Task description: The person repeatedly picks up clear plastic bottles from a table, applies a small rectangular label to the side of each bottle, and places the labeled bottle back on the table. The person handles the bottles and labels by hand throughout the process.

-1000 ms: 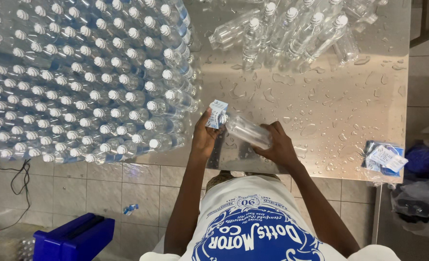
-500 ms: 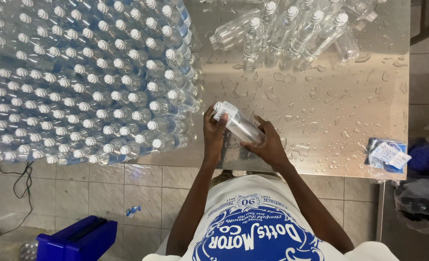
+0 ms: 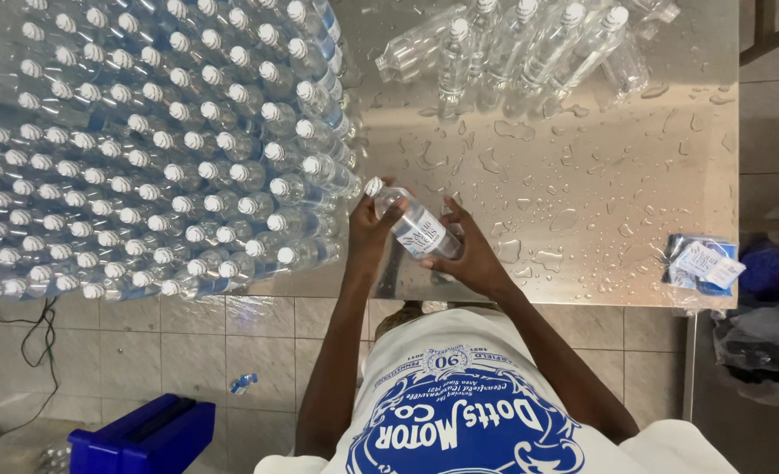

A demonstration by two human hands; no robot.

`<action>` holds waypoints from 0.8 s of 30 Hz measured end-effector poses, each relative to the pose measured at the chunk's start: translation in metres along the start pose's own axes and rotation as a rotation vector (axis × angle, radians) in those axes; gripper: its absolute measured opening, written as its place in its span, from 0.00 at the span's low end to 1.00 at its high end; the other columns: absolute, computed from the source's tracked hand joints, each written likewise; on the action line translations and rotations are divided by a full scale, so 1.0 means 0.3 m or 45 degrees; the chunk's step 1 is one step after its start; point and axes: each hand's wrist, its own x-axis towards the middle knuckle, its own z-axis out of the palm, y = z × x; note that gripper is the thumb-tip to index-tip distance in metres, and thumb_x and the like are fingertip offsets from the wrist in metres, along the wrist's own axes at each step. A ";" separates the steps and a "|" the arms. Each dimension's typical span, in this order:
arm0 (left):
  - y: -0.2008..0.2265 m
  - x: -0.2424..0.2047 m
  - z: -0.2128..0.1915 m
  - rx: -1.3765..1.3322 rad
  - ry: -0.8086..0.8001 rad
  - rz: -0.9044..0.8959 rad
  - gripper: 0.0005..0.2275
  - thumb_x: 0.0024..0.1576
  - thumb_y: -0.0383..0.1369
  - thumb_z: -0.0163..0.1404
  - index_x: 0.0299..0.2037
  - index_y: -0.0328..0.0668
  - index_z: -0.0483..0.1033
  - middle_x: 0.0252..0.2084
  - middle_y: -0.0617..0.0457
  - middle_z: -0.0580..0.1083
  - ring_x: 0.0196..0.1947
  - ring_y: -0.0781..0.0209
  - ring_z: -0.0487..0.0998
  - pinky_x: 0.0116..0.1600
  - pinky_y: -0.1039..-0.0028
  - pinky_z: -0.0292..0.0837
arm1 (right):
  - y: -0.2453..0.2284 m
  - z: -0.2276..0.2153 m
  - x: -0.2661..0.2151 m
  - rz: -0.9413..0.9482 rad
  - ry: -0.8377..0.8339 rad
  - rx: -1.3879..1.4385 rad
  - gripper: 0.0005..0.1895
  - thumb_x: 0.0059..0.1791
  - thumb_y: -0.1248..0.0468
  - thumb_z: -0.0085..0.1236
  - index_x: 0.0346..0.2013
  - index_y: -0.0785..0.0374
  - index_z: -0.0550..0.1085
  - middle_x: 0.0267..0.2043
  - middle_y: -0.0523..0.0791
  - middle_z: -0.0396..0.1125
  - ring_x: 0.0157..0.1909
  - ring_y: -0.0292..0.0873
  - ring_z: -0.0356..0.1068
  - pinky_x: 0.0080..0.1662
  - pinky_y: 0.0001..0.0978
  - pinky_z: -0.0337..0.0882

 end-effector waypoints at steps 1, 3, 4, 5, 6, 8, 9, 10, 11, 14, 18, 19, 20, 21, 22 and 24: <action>0.025 0.000 0.014 -0.006 0.002 0.012 0.24 0.59 0.31 0.58 0.65 0.38 0.68 0.61 0.47 0.72 0.62 0.64 0.69 0.68 0.69 0.62 | 0.001 0.001 0.005 -0.009 -0.002 -0.009 0.63 0.40 0.58 0.74 0.77 0.65 0.41 0.66 0.65 0.54 0.69 0.79 0.53 0.68 0.73 0.56; 0.073 -0.016 0.040 0.004 -0.010 0.014 0.22 0.55 0.28 0.62 0.61 0.37 0.73 0.50 0.46 0.79 0.51 0.67 0.76 0.60 0.71 0.71 | 0.007 0.008 0.002 -0.081 -0.100 -0.023 0.65 0.40 0.46 0.71 0.78 0.63 0.40 0.71 0.64 0.53 0.71 0.76 0.51 0.68 0.76 0.52; 0.078 -0.009 0.045 0.001 -0.008 0.012 0.22 0.55 0.28 0.62 0.61 0.37 0.73 0.50 0.46 0.79 0.51 0.67 0.76 0.60 0.71 0.71 | -0.045 0.016 0.004 -0.078 -0.102 -0.026 0.65 0.40 0.46 0.71 0.78 0.63 0.40 0.71 0.64 0.53 0.71 0.76 0.51 0.68 0.76 0.52; 0.081 0.003 0.054 0.219 0.016 -0.007 0.24 0.50 0.31 0.65 0.58 0.39 0.76 0.46 0.47 0.80 0.48 0.67 0.77 0.57 0.70 0.73 | -0.096 0.020 0.006 -0.119 -0.060 -0.104 0.64 0.41 0.47 0.71 0.78 0.62 0.39 0.71 0.66 0.53 0.73 0.76 0.49 0.69 0.74 0.51; 0.084 0.014 0.063 0.438 0.039 -0.024 0.25 0.45 0.33 0.69 0.54 0.41 0.79 0.42 0.47 0.81 0.45 0.67 0.78 0.53 0.70 0.76 | -0.147 0.024 0.007 -0.160 -0.019 -0.182 0.64 0.42 0.48 0.70 0.78 0.61 0.38 0.71 0.68 0.53 0.74 0.76 0.46 0.70 0.72 0.49; 0.118 0.020 0.080 0.467 0.052 -0.030 0.23 0.45 0.33 0.69 0.52 0.41 0.80 0.40 0.47 0.81 0.42 0.65 0.79 0.50 0.69 0.76 | -0.164 0.042 0.001 -0.131 0.001 -0.194 0.61 0.43 0.48 0.69 0.78 0.60 0.40 0.72 0.67 0.52 0.75 0.73 0.45 0.71 0.69 0.48; 0.139 0.026 0.088 0.499 0.075 -0.034 0.21 0.45 0.33 0.68 0.50 0.41 0.81 0.38 0.46 0.81 0.39 0.63 0.80 0.47 0.67 0.76 | -0.176 0.050 0.001 -0.105 0.013 -0.205 0.59 0.44 0.48 0.67 0.78 0.60 0.42 0.74 0.66 0.51 0.76 0.70 0.45 0.72 0.66 0.48; 0.123 0.045 0.076 0.494 0.073 -0.031 0.21 0.45 0.33 0.68 0.50 0.41 0.81 0.38 0.46 0.81 0.39 0.63 0.80 0.47 0.67 0.76 | -0.181 0.048 -0.004 -0.106 0.015 -0.210 0.59 0.44 0.48 0.67 0.78 0.60 0.42 0.74 0.66 0.51 0.76 0.70 0.45 0.72 0.66 0.48; 0.105 0.062 0.065 0.527 0.099 -0.021 0.19 0.45 0.35 0.68 0.46 0.43 0.82 0.34 0.49 0.81 0.36 0.69 0.77 0.43 0.72 0.74 | -0.185 0.045 -0.009 -0.085 0.014 -0.208 0.59 0.44 0.46 0.66 0.78 0.63 0.42 0.74 0.67 0.49 0.76 0.71 0.44 0.72 0.66 0.47; 0.143 0.068 0.075 0.516 0.135 -0.006 0.18 0.45 0.37 0.68 0.44 0.44 0.83 0.31 0.50 0.80 0.33 0.73 0.75 0.39 0.73 0.73 | -0.167 0.041 -0.017 -0.052 0.003 -0.205 0.60 0.44 0.45 0.65 0.78 0.65 0.41 0.75 0.67 0.47 0.77 0.71 0.42 0.73 0.67 0.44; 0.221 0.070 0.086 0.416 0.144 0.008 0.21 0.47 0.39 0.69 0.48 0.40 0.82 0.32 0.47 0.81 0.34 0.72 0.74 0.43 0.73 0.75 | -0.127 0.035 -0.015 -0.003 0.010 -0.194 0.62 0.42 0.42 0.67 0.79 0.60 0.42 0.74 0.65 0.50 0.77 0.69 0.45 0.72 0.64 0.47; 0.231 0.066 0.091 0.411 0.149 0.008 0.21 0.47 0.39 0.69 0.48 0.40 0.82 0.32 0.47 0.81 0.34 0.72 0.74 0.43 0.73 0.75 | -0.136 0.039 -0.019 -0.003 0.006 -0.200 0.62 0.42 0.42 0.67 0.79 0.60 0.42 0.74 0.65 0.50 0.77 0.69 0.45 0.72 0.64 0.47; 0.240 0.063 0.096 0.406 0.145 0.020 0.21 0.47 0.40 0.69 0.47 0.40 0.82 0.31 0.48 0.80 0.32 0.71 0.74 0.41 0.73 0.74 | -0.144 0.041 -0.024 0.006 0.007 -0.199 0.62 0.42 0.42 0.66 0.79 0.61 0.42 0.74 0.66 0.51 0.77 0.69 0.45 0.72 0.64 0.48; 0.248 0.058 0.100 0.404 0.139 0.029 0.20 0.46 0.40 0.69 0.47 0.40 0.82 0.30 0.49 0.80 0.30 0.71 0.74 0.39 0.73 0.74 | -0.151 0.046 -0.030 0.016 0.010 -0.195 0.61 0.43 0.41 0.65 0.78 0.61 0.42 0.74 0.66 0.51 0.77 0.69 0.45 0.72 0.64 0.48; 0.246 0.051 0.099 0.401 0.141 0.028 0.20 0.46 0.40 0.69 0.47 0.40 0.82 0.30 0.49 0.80 0.30 0.71 0.74 0.39 0.73 0.74 | -0.158 0.053 -0.039 0.018 0.008 -0.197 0.61 0.43 0.41 0.65 0.78 0.61 0.42 0.74 0.66 0.51 0.77 0.69 0.45 0.72 0.64 0.48; 0.249 0.049 0.099 0.468 0.135 0.059 0.17 0.46 0.41 0.68 0.42 0.41 0.83 0.26 0.51 0.78 0.28 0.73 0.71 0.34 0.74 0.69 | -0.178 0.065 -0.050 0.021 0.013 -0.166 0.61 0.43 0.42 0.65 0.78 0.62 0.43 0.73 0.67 0.51 0.76 0.70 0.45 0.72 0.66 0.49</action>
